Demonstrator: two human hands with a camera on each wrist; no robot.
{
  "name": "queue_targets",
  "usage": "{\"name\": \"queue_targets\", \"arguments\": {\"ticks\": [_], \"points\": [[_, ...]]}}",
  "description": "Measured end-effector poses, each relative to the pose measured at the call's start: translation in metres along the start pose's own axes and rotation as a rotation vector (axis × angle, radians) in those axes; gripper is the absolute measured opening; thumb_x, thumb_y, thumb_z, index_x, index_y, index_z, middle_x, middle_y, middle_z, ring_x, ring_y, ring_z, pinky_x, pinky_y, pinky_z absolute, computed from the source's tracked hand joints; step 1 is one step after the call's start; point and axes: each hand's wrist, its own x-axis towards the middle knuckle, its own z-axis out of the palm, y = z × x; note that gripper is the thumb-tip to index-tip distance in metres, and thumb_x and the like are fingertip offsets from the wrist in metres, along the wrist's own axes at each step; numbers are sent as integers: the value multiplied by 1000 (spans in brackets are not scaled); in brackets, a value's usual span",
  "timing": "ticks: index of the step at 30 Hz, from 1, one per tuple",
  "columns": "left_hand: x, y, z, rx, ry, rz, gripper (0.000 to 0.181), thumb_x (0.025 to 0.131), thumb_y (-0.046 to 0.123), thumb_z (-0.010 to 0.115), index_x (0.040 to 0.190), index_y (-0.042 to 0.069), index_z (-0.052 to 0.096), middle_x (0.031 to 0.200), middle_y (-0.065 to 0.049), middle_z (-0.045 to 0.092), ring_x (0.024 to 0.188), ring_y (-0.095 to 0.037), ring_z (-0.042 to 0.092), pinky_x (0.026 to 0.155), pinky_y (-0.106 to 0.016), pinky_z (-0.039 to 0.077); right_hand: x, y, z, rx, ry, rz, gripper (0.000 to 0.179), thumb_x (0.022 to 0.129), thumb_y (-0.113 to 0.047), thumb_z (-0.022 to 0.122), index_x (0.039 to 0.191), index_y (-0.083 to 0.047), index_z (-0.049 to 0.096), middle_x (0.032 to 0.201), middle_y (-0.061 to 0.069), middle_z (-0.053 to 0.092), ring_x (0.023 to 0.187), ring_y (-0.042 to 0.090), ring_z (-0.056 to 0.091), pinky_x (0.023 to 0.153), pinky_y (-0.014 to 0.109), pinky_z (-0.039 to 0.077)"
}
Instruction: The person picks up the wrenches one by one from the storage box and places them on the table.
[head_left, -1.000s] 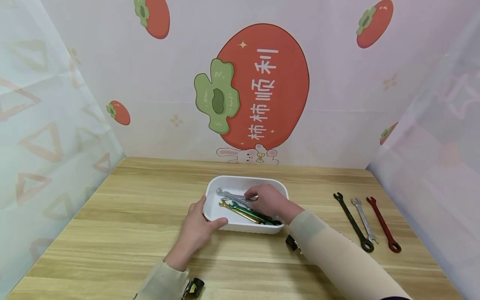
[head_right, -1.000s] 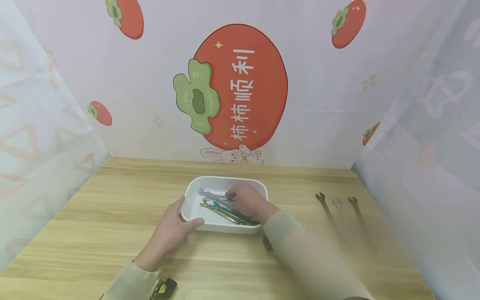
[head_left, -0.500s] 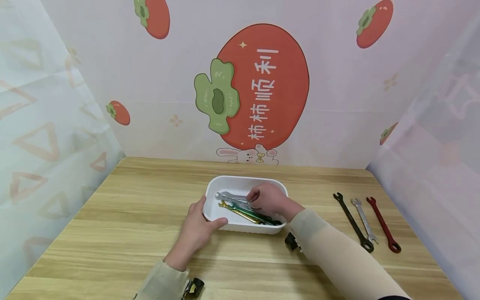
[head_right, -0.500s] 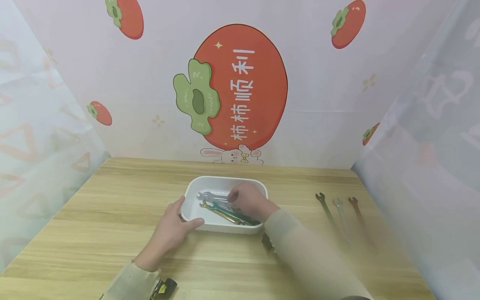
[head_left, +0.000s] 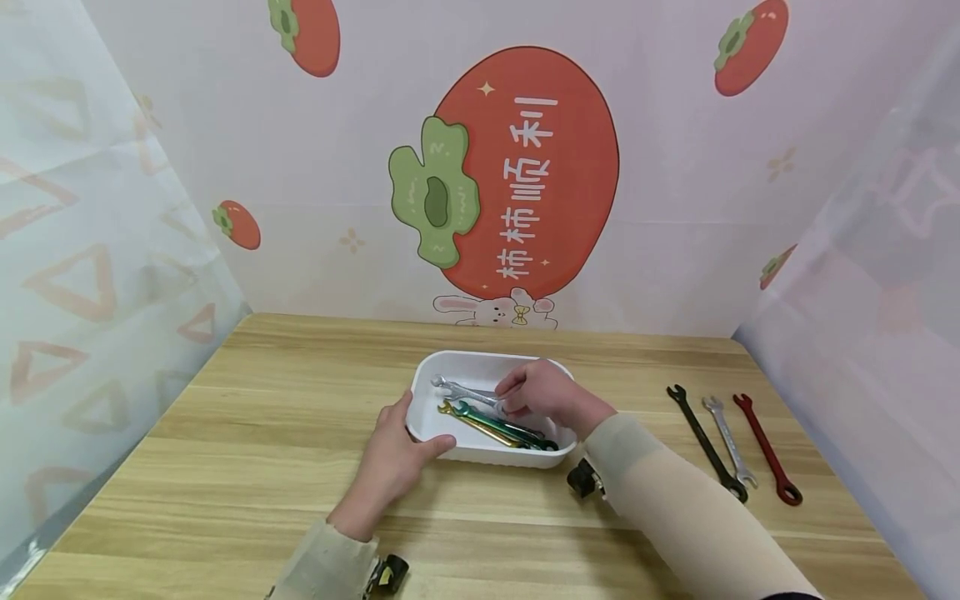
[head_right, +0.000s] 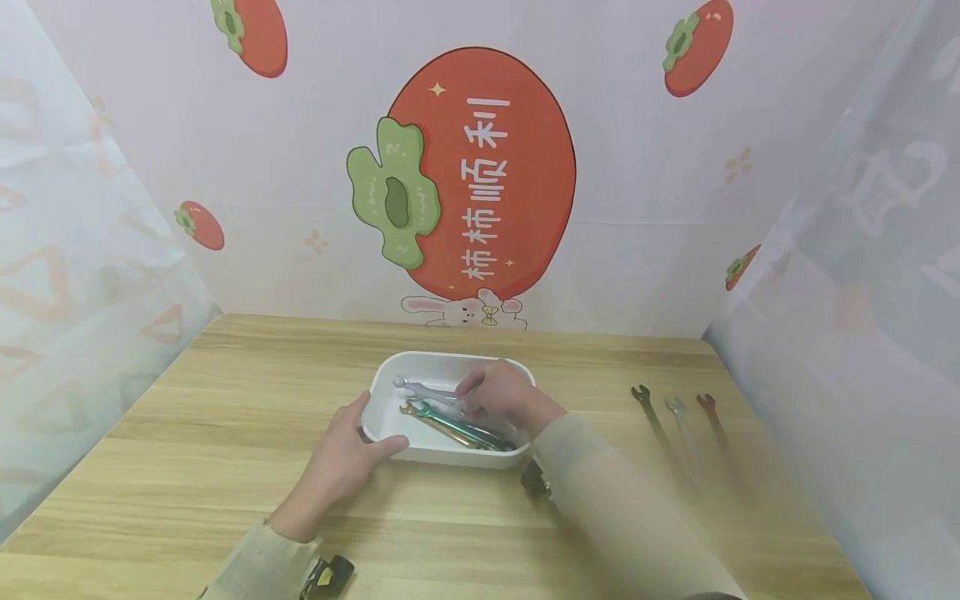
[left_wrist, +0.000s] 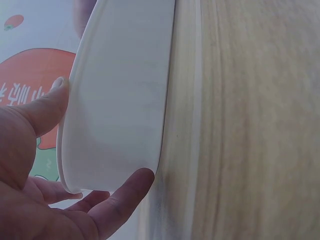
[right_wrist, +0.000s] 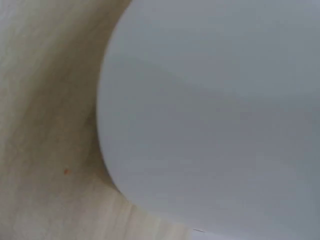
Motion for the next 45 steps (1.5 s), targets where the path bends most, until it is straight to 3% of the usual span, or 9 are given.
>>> {"name": "queue_targets", "arguments": {"ticks": [15, 21, 26, 33, 38, 45], "points": [[0, 1, 0, 4, 11, 11, 101, 80, 32, 86, 154, -5, 28, 143, -26, 42, 121, -37, 50, 103, -52, 39, -16, -6, -28, 291, 6, 38, 28, 92, 0, 67, 120, 3, 67, 109, 19, 66, 87, 29, 66, 89, 45, 53], [1, 0, 1, -5, 8, -1, 101, 80, 30, 86, 155, -4, 26, 143, -25, 41, 120, -36, 50, 103, -52, 39, -22, -2, -39, 433, 45, 20, 37, 92, 6, 64, 128, 12, 58, 107, 19, 65, 83, 23, 68, 85, 39, 54], [0, 0, 1, -7, 7, -8, 100, 81, 29, 86, 155, -3, 27, 142, -25, 42, 117, -35, 51, 101, -52, 40, -27, 6, -49, 499, 84, 12, 37, 93, 7, 62, 129, 12, 56, 108, 19, 64, 87, 23, 68, 81, 32, 55], [-1, -1, 1, -8, 4, -8, 100, 80, 30, 86, 155, -3, 27, 139, -24, 44, 114, -34, 52, 100, -52, 41, -35, 16, -63, 584, 150, 62, 40, 95, 6, 61, 134, 8, 54, 117, 22, 61, 103, 31, 65, 87, 33, 53], [-1, -1, 1, -10, 3, -3, 100, 80, 30, 86, 155, -3, 27, 140, -25, 43, 116, -35, 51, 102, -53, 40, -46, 30, -74, 672, 176, 63, 48, 97, 6, 58, 143, 8, 45, 123, 22, 59, 106, 27, 64, 92, 33, 50], [0, -1, 2, -5, 4, 2, 101, 80, 30, 86, 155, -3, 27, 143, -25, 42, 119, -35, 50, 103, -52, 38, -66, 52, -90, 776, 207, 7, 56, 99, 6, 55, 148, 13, 30, 111, 13, 63, 102, 20, 65, 93, 30, 49]]}}
